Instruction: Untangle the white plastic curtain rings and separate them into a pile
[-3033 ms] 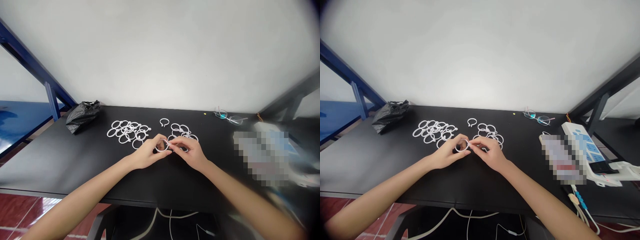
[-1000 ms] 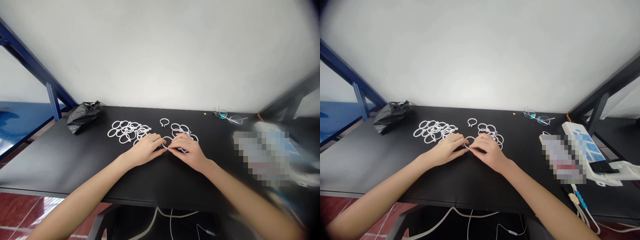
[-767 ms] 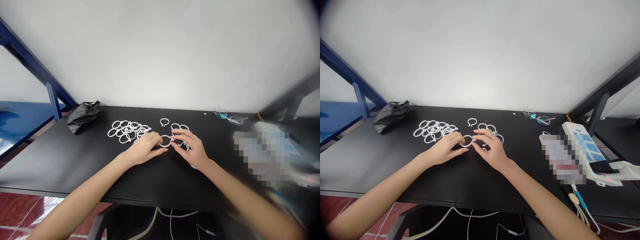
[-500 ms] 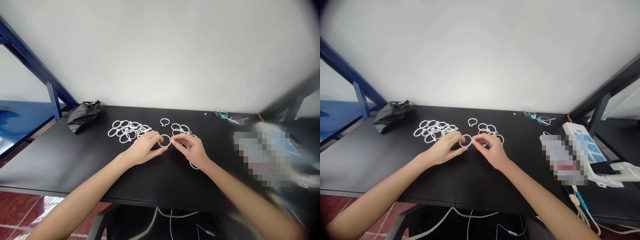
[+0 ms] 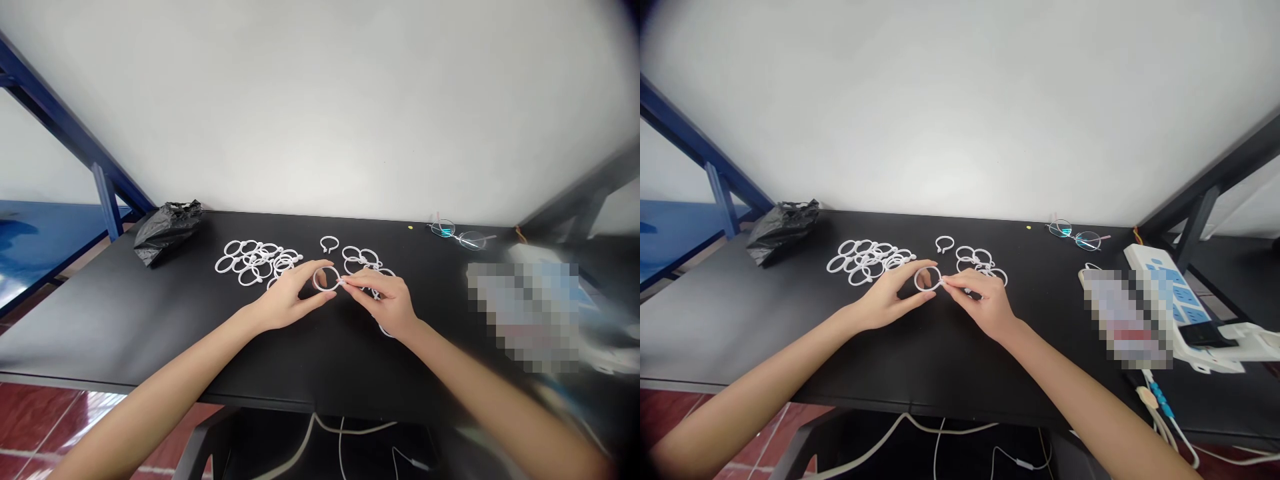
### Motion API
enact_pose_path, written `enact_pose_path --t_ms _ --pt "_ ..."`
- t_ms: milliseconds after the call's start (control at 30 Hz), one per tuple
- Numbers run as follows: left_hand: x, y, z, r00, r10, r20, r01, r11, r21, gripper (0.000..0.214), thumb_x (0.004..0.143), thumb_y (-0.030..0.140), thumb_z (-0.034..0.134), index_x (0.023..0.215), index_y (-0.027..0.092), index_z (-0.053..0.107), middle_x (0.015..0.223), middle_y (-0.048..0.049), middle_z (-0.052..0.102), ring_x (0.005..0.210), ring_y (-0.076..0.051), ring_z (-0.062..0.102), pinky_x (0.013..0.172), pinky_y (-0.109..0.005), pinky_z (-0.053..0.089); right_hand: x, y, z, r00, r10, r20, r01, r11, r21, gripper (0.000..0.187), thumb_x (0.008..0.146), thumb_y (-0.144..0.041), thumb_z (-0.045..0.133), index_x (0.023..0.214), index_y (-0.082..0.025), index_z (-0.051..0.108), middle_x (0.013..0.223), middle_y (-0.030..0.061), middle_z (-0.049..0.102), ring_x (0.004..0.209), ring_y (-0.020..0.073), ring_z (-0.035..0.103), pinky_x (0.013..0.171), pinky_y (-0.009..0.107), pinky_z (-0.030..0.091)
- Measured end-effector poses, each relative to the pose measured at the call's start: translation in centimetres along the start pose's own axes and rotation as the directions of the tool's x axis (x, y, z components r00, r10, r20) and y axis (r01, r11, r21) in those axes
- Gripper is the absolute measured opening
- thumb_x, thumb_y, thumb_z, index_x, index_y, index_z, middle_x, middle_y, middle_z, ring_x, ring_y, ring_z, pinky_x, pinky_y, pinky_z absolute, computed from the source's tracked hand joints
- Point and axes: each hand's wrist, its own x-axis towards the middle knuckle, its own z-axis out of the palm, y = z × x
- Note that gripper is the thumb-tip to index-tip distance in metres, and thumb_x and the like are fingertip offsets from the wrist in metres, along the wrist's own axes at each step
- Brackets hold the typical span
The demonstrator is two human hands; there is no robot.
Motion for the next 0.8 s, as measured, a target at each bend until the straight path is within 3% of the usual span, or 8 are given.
enact_pose_path --t_ms 100,367,600,800 --pt "0.10 0.27 -0.05 0.999 -0.014 -0.050 0.011 0.999 -0.049 0.035 0.090 0.036 0.064 0.120 0.021 0.053 0.094 -0.0037 0.060 0.086 -0.018 0.057 0.085 -0.035 0.047 0.02 -0.38 0.05 0.999 -0.034 -0.036 0.032 0.998 -0.054 0.020 0.086 -0.014 0.066 0.097 -0.027 0.076 0.085 0.0014 0.077 0.071 0.0179 0.071 0.063 0.032 0.058" --pt "0.32 -0.36 0.44 0.989 -0.123 -0.079 0.079 0.906 -0.417 0.035 0.077 0.026 0.078 0.107 0.019 0.063 0.095 -0.0033 0.056 0.090 -0.016 0.054 0.089 -0.034 0.048 -0.16 -0.28 0.19 0.998 -0.038 -0.048 0.038 0.999 0.003 0.021 0.085 -0.010 0.068 0.095 -0.027 0.075 0.084 0.0010 0.077 0.072 0.0168 0.071 0.064 0.031 0.056" --pt "0.27 -0.23 0.41 0.986 -0.147 -0.076 0.103 0.906 -0.409 0.033 0.075 0.026 0.079 0.103 0.018 0.063 0.092 -0.0026 0.057 0.089 -0.016 0.054 0.090 -0.035 0.048 -0.25 -0.18 0.15 1.000 0.008 -0.022 -0.007 0.999 0.048 0.020 0.085 -0.010 0.067 0.092 -0.027 0.075 0.080 0.0008 0.075 0.070 0.0166 0.069 0.061 0.031 0.053" --pt "0.42 -0.12 0.43 0.988 -0.132 -0.085 0.093 0.928 -0.361 0.033 0.078 0.026 0.077 0.106 0.019 0.062 0.096 -0.0035 0.057 0.088 -0.015 0.053 0.088 -0.034 0.049 -0.36 -0.16 0.33 0.998 0.039 -0.047 -0.040 0.999 -0.032 0.021 0.085 -0.014 0.068 0.099 -0.028 0.074 0.085 0.0002 0.077 0.073 0.0169 0.071 0.064 0.030 0.056"
